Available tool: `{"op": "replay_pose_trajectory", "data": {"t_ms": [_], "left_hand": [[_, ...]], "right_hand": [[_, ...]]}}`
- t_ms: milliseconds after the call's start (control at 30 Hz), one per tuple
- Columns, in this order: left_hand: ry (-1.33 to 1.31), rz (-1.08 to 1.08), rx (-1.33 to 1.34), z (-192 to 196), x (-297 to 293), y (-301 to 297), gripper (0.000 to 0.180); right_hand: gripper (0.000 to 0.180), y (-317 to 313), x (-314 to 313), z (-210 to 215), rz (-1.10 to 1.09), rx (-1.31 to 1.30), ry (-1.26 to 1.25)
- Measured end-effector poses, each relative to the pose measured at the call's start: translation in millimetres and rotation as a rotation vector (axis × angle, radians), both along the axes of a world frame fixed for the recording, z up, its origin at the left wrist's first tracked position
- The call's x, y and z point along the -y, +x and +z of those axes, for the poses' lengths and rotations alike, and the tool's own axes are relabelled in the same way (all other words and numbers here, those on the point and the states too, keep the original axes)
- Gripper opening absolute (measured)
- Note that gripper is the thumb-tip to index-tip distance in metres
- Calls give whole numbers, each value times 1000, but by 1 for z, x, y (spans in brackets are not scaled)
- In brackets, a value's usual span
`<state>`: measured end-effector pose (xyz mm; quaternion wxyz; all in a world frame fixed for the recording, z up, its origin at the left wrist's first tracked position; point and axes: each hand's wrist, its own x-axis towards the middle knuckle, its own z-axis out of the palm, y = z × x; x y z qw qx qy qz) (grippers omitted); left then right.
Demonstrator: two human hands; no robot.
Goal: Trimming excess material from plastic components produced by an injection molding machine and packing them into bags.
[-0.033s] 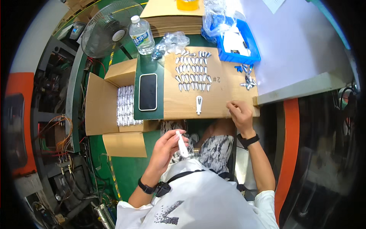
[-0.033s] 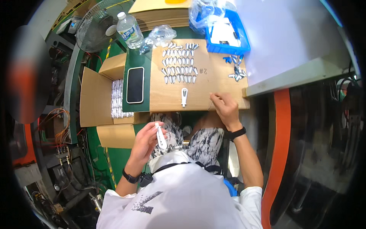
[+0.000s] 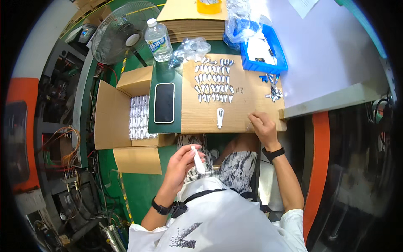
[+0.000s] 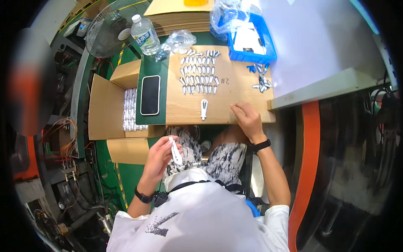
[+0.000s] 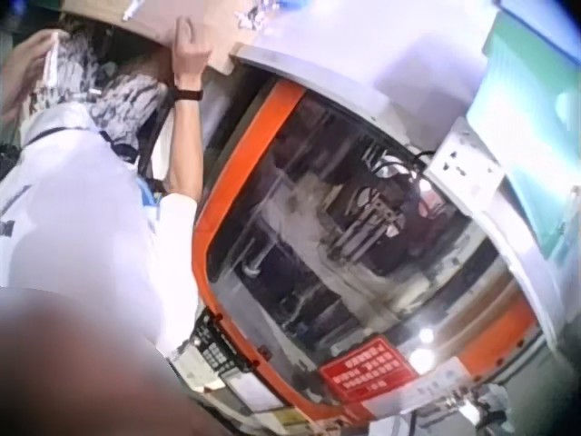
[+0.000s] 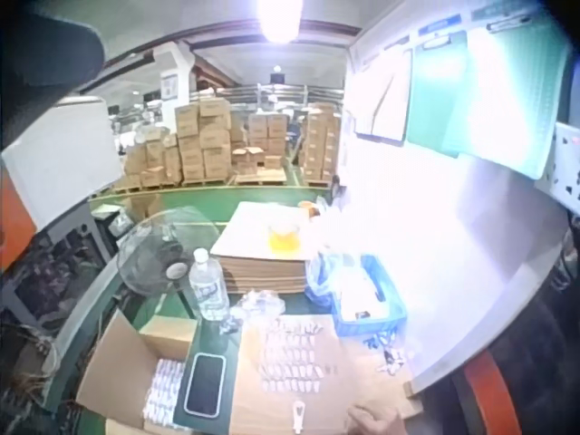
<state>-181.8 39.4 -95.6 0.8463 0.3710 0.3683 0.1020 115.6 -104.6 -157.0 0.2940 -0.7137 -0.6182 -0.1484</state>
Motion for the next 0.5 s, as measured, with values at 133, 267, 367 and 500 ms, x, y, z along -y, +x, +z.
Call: {"op": "replay_pose_trajectory", "data": {"t_ms": [133, 267, 367, 500], "left_hand": [[136, 119, -46, -13, -9, -20, 27], [357, 211, -77, -24, -19, -41, 26], [648, 241, -200, -33, -23, -47, 26], [928, 145, -267, -35, -29, -37, 25]], "right_hand": [[30, 25, -20, -21, 109, 72, -127], [32, 24, -41, -13, 42, 196, -290], [29, 6, -63, 2, 123, 194, -292], [22, -26, -99, 8, 424, 214, -394]]}}
